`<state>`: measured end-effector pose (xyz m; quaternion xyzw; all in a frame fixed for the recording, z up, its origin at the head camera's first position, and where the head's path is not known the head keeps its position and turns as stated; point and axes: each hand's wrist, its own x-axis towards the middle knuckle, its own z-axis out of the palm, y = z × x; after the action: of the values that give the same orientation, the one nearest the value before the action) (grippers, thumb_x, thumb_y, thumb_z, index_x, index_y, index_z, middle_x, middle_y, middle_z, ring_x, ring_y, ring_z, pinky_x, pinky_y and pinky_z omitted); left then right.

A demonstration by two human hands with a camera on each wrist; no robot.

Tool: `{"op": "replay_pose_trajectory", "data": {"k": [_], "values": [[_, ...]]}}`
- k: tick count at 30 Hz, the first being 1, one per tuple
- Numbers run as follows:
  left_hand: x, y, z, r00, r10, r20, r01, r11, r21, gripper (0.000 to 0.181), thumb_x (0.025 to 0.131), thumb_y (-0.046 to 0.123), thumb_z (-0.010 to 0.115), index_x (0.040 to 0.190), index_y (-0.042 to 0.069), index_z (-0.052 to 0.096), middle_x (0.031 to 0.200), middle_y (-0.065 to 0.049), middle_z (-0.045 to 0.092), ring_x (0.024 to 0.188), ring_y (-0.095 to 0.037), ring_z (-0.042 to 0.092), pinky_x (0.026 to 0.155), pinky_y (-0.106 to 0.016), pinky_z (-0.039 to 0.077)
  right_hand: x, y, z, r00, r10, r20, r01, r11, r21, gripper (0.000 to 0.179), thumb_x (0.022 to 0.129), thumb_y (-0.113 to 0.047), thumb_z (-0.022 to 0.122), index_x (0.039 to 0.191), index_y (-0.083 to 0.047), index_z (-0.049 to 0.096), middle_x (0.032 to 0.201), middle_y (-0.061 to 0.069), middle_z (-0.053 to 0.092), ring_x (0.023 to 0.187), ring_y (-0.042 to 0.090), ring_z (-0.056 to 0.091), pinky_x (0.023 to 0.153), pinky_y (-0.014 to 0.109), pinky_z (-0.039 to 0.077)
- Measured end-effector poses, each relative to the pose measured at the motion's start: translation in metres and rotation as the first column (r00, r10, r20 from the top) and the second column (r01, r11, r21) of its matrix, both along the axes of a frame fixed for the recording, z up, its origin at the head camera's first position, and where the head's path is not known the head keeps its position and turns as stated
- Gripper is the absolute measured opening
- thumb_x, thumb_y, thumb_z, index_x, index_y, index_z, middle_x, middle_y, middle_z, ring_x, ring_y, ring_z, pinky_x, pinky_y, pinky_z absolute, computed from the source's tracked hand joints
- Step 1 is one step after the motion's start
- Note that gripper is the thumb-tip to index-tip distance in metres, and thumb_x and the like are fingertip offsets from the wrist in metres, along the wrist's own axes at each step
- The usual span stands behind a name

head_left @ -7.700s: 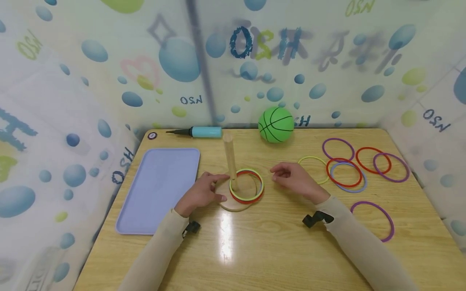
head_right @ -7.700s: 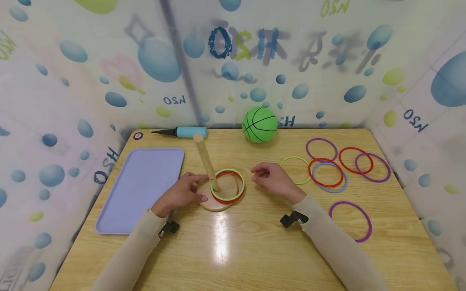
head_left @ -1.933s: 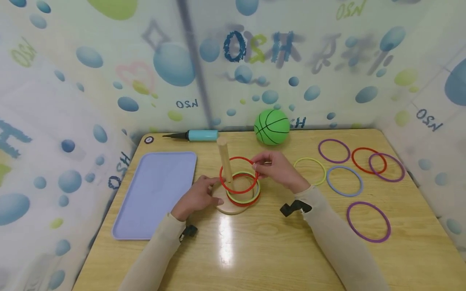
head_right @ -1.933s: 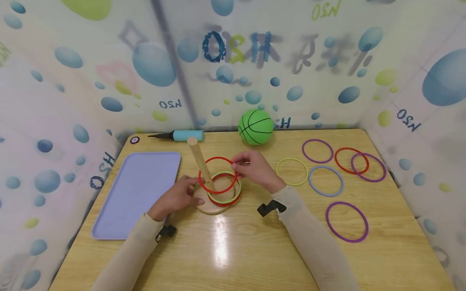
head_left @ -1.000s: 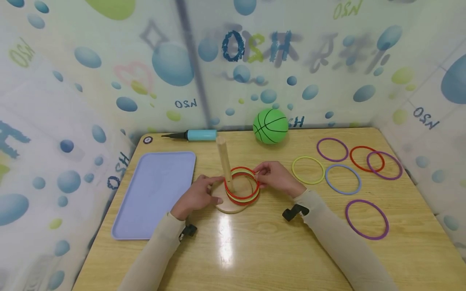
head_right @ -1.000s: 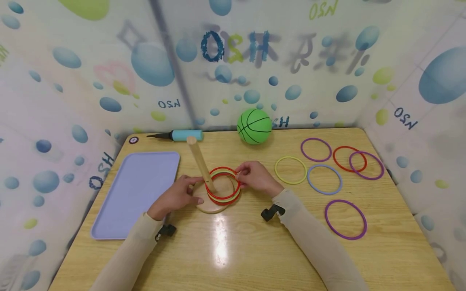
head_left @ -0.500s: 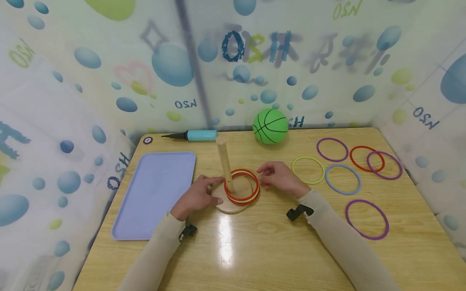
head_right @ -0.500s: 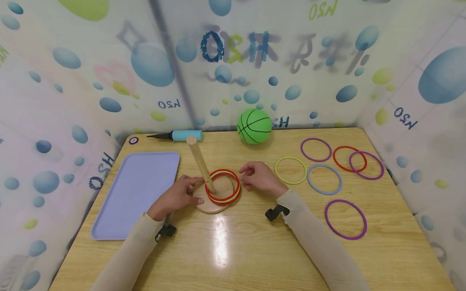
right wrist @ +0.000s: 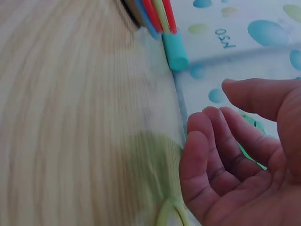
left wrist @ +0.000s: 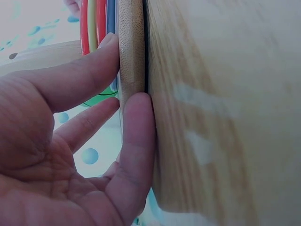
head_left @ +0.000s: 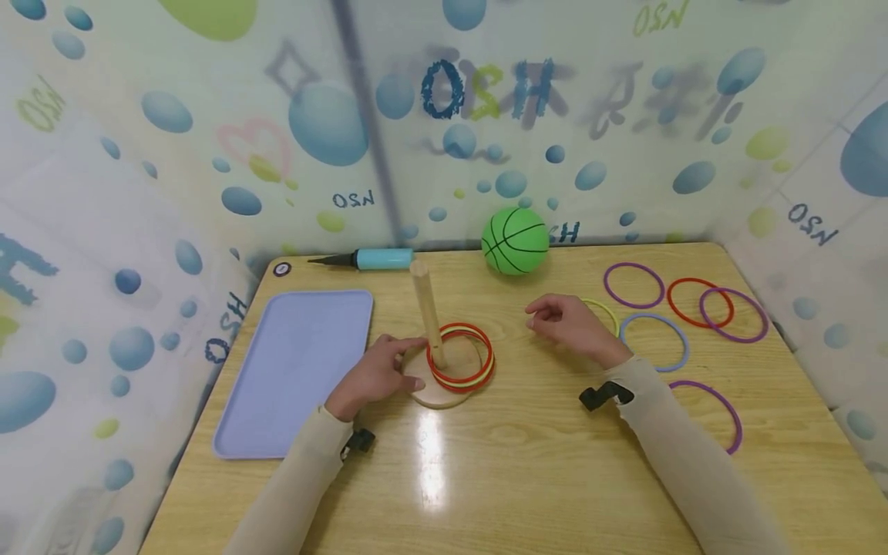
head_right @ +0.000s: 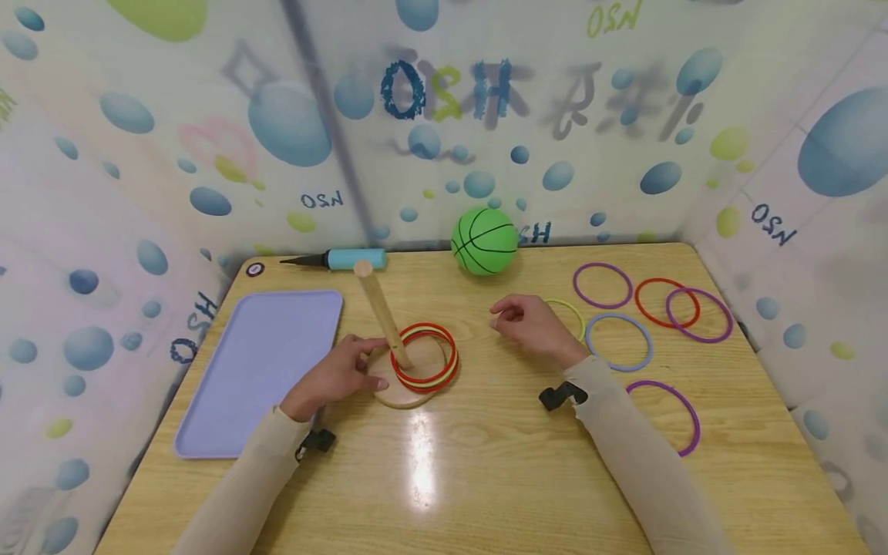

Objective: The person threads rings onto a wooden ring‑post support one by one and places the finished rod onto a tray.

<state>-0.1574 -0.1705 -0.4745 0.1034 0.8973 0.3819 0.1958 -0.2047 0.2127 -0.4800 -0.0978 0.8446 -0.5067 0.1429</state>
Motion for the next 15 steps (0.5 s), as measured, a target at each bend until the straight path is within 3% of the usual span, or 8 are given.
{"op": "replay_pose_trajectory", "data": {"k": [8, 15], "values": [[0.001, -0.001, -0.001, 1.000, 0.007, 0.001, -0.007, 1.000, 0.005, 0.075, 0.084, 0.015, 0.091, 0.152, 0.019, 0.060, 0.113, -0.015, 0.048, 0.085, -0.023, 0.044, 0.068, -0.031, 0.042, -0.003, 0.035, 0.000, 0.995, -0.072, -0.076, 0.078, 0.993, 0.084, 0.034, 0.101, -0.028, 0.072, 0.127, -0.006, 0.071, 0.104, 0.010, 0.070, 0.089, 0.019, 0.064, 0.075, 0.025, 0.054], [0.001, 0.000, 0.000, 1.000, -0.003, -0.004, 0.003, 1.000, 0.015, 0.075, 0.084, 0.014, 0.091, 0.152, 0.018, 0.060, 0.111, -0.015, 0.047, 0.084, -0.023, 0.043, 0.066, -0.030, 0.042, -0.004, 0.060, -0.001, 0.985, -0.125, -0.118, 0.137, 0.985, 0.100, 0.039, 0.101, -0.027, 0.073, 0.130, -0.001, 0.068, 0.113, 0.015, 0.070, 0.097, 0.018, 0.064, 0.078, 0.022, 0.054]]}}
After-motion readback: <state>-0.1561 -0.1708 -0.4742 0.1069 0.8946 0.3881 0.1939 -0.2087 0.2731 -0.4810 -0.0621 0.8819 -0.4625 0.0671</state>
